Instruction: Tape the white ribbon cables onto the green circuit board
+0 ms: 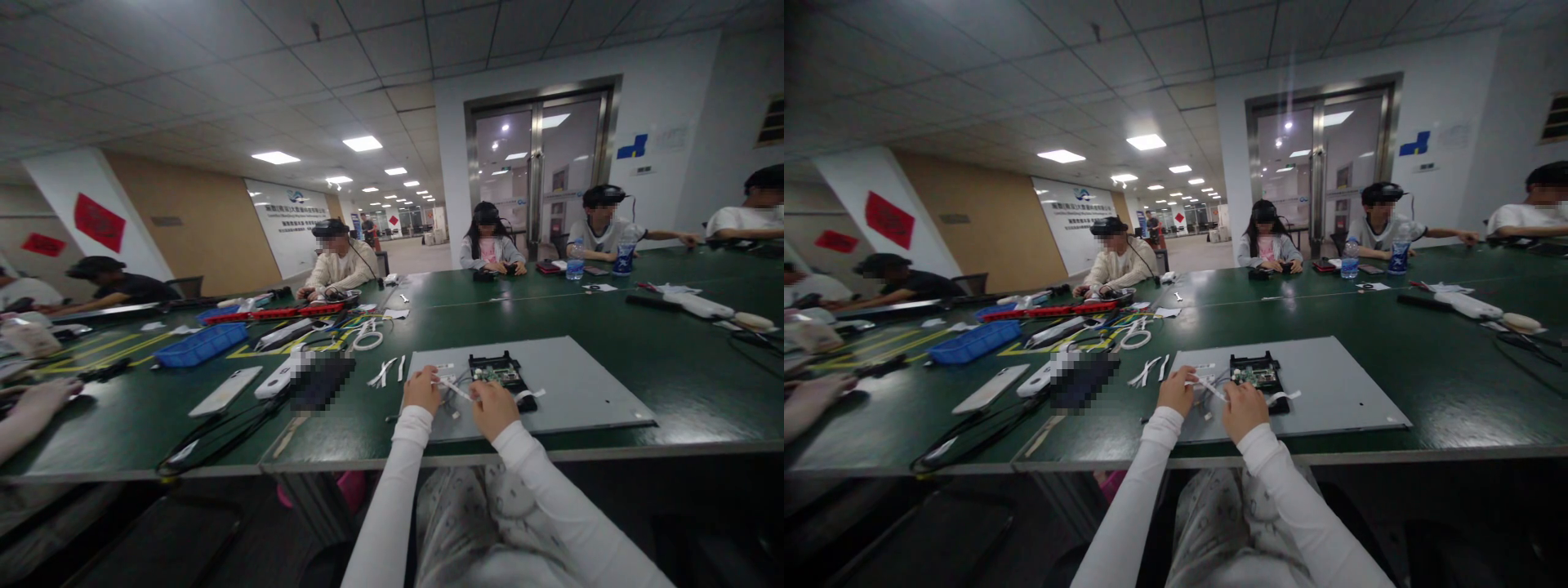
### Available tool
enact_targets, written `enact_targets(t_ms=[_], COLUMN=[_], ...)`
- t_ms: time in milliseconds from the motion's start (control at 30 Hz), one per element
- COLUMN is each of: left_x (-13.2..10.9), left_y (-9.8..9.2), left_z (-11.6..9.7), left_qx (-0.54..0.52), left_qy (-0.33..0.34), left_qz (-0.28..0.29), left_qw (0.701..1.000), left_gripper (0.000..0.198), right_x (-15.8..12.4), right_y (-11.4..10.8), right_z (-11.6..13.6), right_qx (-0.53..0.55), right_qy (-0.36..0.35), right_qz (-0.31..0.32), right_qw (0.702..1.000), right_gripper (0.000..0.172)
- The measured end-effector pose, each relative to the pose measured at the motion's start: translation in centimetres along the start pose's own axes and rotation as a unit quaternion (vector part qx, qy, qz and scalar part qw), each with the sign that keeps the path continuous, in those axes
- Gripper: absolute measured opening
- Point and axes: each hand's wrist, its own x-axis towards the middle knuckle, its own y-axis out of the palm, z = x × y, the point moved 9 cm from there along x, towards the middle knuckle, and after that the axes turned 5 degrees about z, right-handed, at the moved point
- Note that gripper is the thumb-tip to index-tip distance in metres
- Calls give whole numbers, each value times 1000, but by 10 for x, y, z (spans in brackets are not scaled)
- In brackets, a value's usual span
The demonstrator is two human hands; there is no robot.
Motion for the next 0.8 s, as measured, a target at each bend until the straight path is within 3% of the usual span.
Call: enact_targets(t_ms=[167, 533, 800], left_x=[0, -3, -1], left_y=[2, 5, 5], left_z=[1, -1, 2], left_qx=[18, 64, 62], left_qy=[-6, -36, -33], left_qz=[16, 55, 38], left_qw=[1000, 996, 997], left_gripper=[32, 35, 35], right_x=[0, -1, -1], right_y=[2, 0, 1], right_z=[-8, -5, -6], right_qx=[-18, -5, -12], right_qy=[38, 20, 20], right_qz=[8, -5, -7], right_qw=[999, 1000, 1000], right_gripper=[20, 18, 18])
